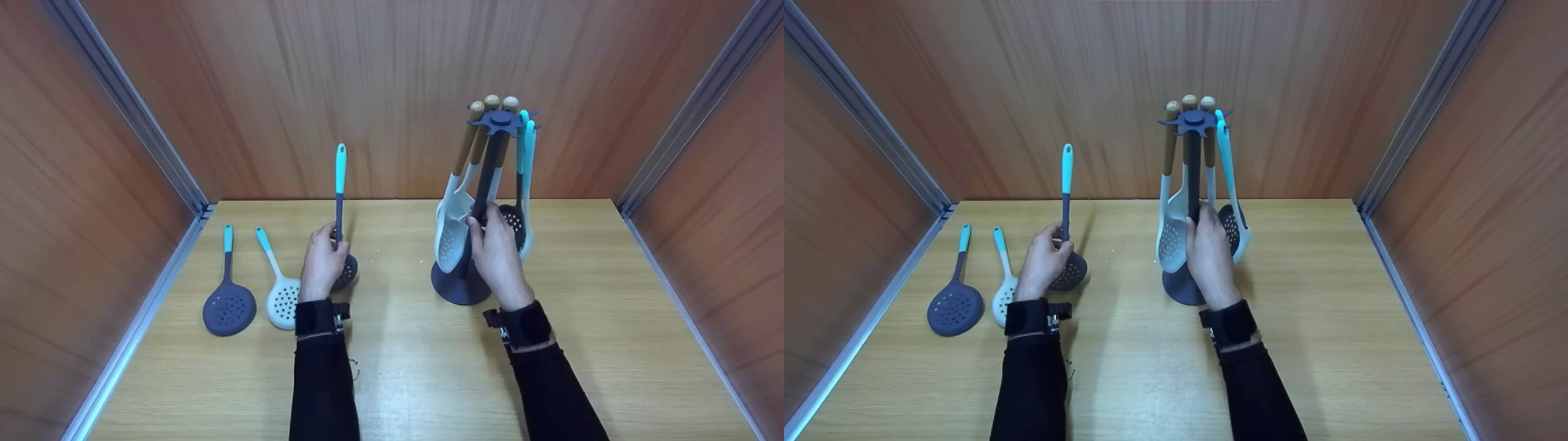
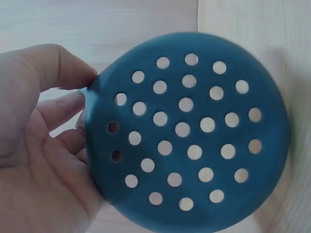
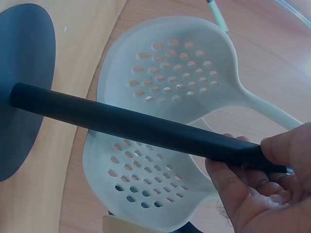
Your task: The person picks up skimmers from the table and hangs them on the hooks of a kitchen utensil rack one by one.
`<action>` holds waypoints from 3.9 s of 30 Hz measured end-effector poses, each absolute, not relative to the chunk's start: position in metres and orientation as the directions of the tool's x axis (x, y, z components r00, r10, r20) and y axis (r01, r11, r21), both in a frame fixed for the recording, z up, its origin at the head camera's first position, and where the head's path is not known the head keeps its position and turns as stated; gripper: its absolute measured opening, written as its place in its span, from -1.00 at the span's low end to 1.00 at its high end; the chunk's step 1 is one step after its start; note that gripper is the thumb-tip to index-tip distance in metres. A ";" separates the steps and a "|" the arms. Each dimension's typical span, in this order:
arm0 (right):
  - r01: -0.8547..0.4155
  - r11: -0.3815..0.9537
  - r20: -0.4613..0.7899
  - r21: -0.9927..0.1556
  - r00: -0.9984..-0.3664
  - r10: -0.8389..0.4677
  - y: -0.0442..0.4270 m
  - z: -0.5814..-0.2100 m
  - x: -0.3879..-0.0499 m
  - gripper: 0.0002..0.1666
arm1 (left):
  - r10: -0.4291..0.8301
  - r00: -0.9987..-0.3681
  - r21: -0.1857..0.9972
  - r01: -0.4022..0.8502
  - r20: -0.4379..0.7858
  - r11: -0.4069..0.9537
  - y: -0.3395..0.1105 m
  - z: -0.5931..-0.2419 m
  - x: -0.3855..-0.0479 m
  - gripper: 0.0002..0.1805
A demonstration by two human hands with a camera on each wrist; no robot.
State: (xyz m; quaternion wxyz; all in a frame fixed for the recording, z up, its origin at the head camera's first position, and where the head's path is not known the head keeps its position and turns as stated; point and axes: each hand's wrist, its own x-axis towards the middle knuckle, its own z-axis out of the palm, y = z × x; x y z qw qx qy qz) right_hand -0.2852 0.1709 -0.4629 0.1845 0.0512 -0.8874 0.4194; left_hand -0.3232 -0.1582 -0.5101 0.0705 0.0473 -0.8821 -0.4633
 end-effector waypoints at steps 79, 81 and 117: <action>-0.244 0.646 0.371 -0.724 -0.926 0.065 0.172 -0.463 -0.287 -0.65 | -0.252 -0.747 0.753 0.463 0.615 0.468 -0.115 -0.459 -0.300 -0.68; -0.251 0.648 0.380 -0.719 -0.923 0.064 0.171 -0.463 -0.286 -0.65 | -0.248 -0.745 0.750 0.468 0.620 0.467 -0.113 -0.458 -0.299 -0.68; -0.222 0.627 0.338 -0.747 -0.938 0.071 0.171 -0.463 -0.288 -0.64 | -0.144 -0.733 0.686 0.522 0.664 0.507 -0.083 -0.437 -0.279 -0.65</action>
